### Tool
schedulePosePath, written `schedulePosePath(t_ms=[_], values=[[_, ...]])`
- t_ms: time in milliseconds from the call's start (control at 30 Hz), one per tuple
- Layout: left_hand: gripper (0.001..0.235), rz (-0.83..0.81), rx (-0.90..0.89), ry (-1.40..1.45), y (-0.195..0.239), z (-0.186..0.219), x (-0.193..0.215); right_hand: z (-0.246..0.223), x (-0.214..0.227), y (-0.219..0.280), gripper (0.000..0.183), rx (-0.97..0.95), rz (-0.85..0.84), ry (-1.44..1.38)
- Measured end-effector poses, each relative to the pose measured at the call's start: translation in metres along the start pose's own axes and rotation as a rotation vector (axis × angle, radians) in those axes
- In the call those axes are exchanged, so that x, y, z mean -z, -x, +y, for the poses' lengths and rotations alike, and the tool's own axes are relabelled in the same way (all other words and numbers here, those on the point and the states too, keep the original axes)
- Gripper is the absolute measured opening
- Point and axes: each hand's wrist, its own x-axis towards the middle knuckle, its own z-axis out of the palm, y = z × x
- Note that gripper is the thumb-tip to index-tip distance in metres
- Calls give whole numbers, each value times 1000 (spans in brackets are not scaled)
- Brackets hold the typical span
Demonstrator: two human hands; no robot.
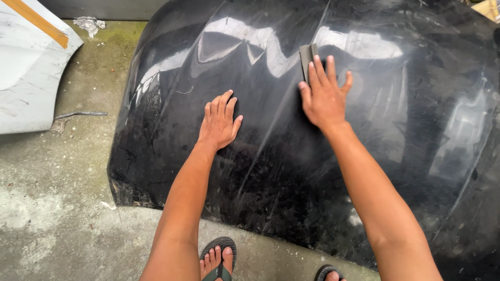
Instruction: The person sands a black car hood using a sanding block held in the right hand while the left hand stabilizes the surface. The person sits on the floor during the task, moving the sanding block across the hood's surface to smooth it.
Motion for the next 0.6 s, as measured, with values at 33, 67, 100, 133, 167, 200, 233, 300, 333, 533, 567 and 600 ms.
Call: schedulePosePath(t_ms=[33,67,100,133,167,200,233,300,333,533,567,600], values=[[50,-1,-1,-3,1,0,1,-20,9,5,51,-1,1,-3],[49,4,-10,-9,2,0,3,-40,18,11,56,90,-19,-33],[48,13,-17,-15,1,0,4,-59,27,14,62,185,-39,-62],[48,16,-15,-17,0,-2,5,-70,19,26,62,187,-36,-62],[46,38,-33,-45,1,-4,5,-82,11,40,64,355,-81,-89],[44,60,-51,-73,2,-6,5,-93,2,54,67,523,-125,-115],[44,57,-48,-74,2,-8,5,-94,2,55,67,524,-127,-119],[43,59,-17,-87,3,-12,4,-96,0,56,62,538,-115,-76],[43,56,-8,-88,3,-12,4,-89,4,45,62,546,-118,-81],[46,85,155,-63,2,-27,19,-82,4,5,56,262,-15,3],[46,90,210,-61,3,-32,22,-93,7,6,61,217,-62,7],[45,96,265,-60,4,-37,24,-105,10,7,66,172,-110,11]])
